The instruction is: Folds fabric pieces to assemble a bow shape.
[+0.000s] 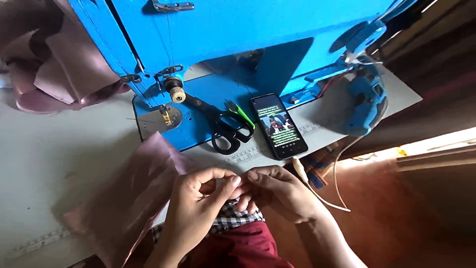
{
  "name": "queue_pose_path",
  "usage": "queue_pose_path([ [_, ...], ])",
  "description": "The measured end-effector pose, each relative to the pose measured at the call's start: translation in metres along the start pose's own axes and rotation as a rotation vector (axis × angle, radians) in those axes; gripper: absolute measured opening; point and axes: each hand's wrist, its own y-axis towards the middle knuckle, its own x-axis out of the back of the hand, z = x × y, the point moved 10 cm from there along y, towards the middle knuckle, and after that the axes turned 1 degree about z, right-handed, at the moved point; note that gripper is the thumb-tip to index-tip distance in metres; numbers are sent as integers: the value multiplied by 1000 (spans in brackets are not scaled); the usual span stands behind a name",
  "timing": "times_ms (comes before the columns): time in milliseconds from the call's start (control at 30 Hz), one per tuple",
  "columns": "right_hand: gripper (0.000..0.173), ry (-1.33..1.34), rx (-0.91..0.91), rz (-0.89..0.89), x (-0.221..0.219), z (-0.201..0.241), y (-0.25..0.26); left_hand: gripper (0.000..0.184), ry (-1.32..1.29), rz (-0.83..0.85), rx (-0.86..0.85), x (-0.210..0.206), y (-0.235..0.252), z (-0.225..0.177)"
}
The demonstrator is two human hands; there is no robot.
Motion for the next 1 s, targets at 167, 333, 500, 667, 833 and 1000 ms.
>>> queue_pose_path([
  [167,25,74,3,46,-7,-1,3,7,-18,-12,-3,-1,0,1],
  [333,15,59,86,48,-5,3,4,8,20,-11,-6,1,0,2],
  [500,8,67,294,-33,3,20,0,11,71,51,-61,-8,-3,6],
  [667,12,-294,515,-348,14,47,-16,19,220,129,-109,-26,-19,0],
  [833,19,-1024,677,-321,-18,49,-20,15,135,170,-117,-22,-22,-23],
  [1000,15,-1189,698,-310,-30,41,-18,10,67,138,-58,-18,-20,-24],
])
